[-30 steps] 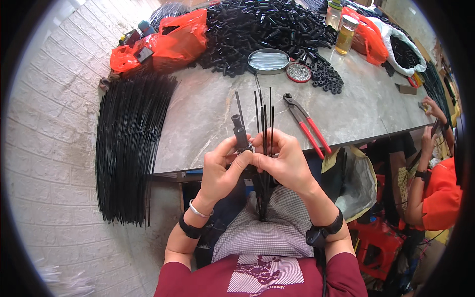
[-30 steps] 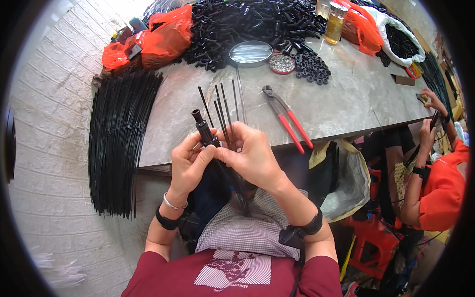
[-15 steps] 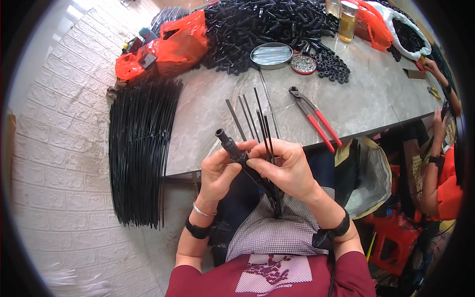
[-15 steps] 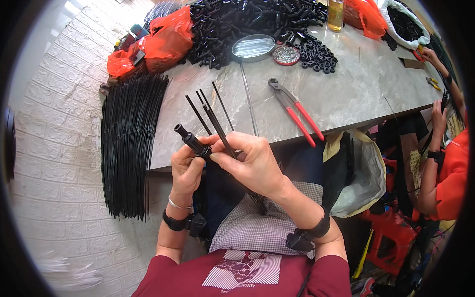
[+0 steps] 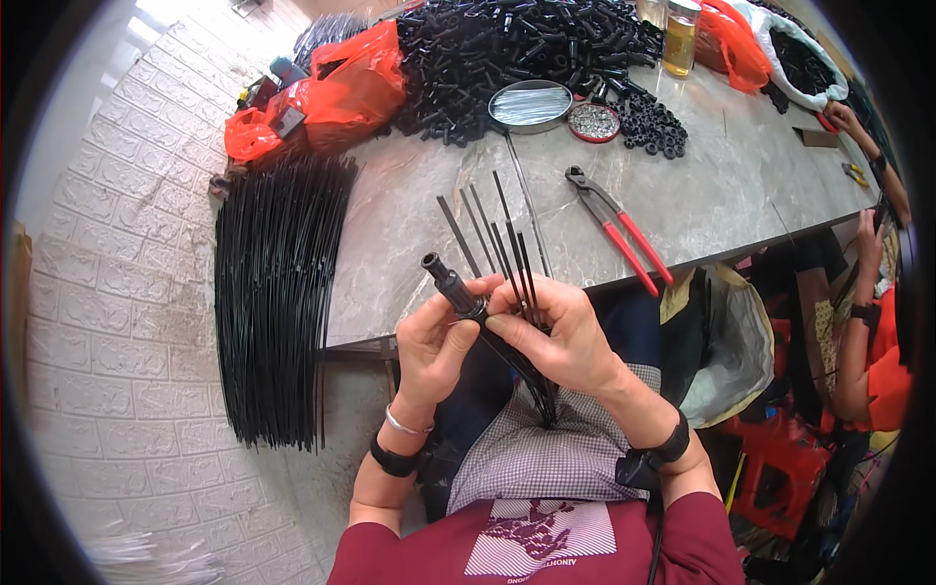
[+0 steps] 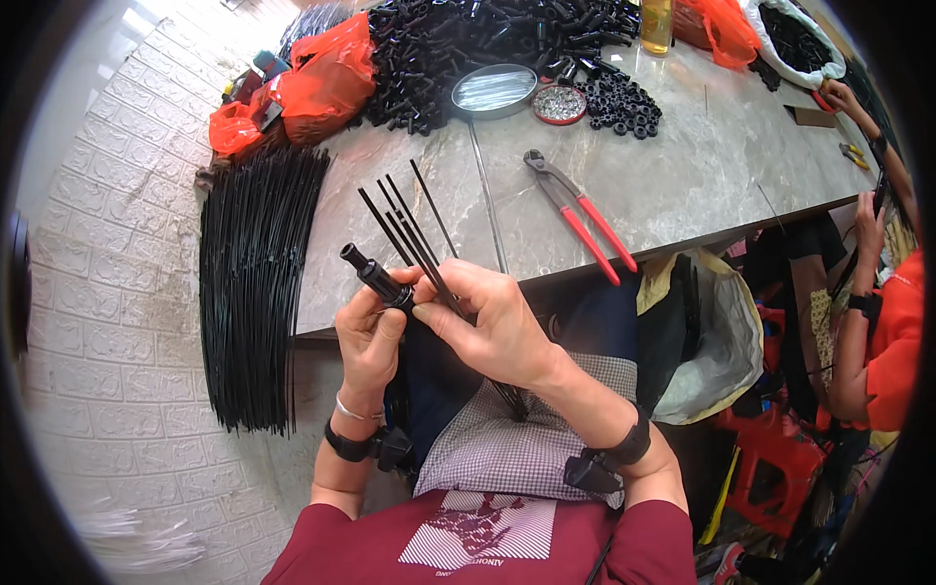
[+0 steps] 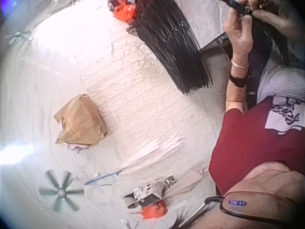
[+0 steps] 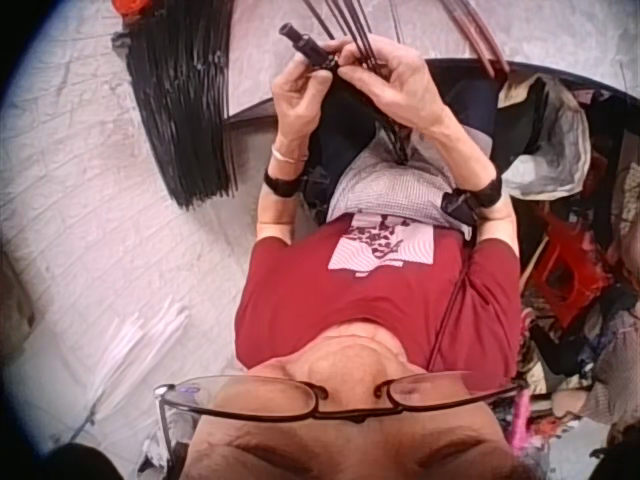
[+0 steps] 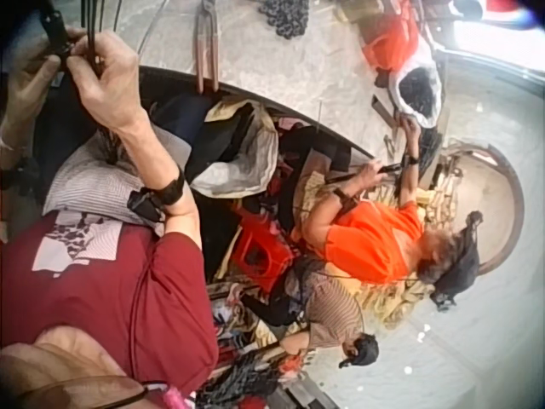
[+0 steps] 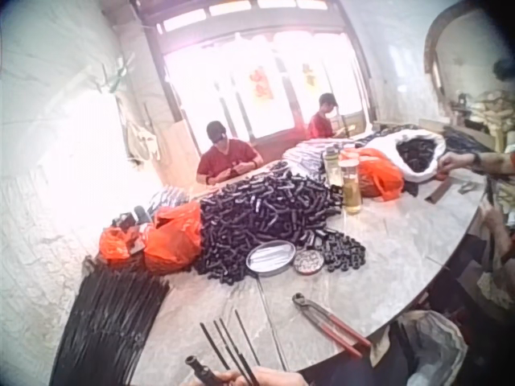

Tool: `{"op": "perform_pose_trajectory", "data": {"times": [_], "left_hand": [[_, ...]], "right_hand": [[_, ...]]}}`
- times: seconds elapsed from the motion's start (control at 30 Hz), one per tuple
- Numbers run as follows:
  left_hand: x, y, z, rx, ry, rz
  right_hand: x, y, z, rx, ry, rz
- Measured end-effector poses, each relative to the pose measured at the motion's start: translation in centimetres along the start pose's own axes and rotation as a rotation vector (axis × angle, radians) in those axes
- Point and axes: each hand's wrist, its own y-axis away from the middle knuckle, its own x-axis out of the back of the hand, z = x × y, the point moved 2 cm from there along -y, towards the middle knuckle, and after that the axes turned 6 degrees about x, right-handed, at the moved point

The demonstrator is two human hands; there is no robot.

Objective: The recorder is assembling the ribs and central runner of an umbrella by threading components and using pliers.

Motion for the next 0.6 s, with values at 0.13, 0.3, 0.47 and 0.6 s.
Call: {"op": "perform_pose_trajectory", "data": {"times": [0.13,0.3,0.47,0.6], "left_hand": [[0.2,0.1,0.3,0.023,-0.071,0.002],[0.3,0.2,1.1,0.092,-0.101,0.034],[0.5,0.4,1.2,0.05,-0.092,-0.062],[0.5,0.2,0.9,0.054,-0.136,-0.049]], "right_hand": [[0.0,-0.5,0.0,-0.19,-0.197,0.028],[0.7,-1.2,0.5,-0.283,-0.241,0.015],[1.1,-2.0,0.5,-0.222,-0.081,0.002],[1.7,-2.2,1.1,-0.266,0.045,-0.053]]}}
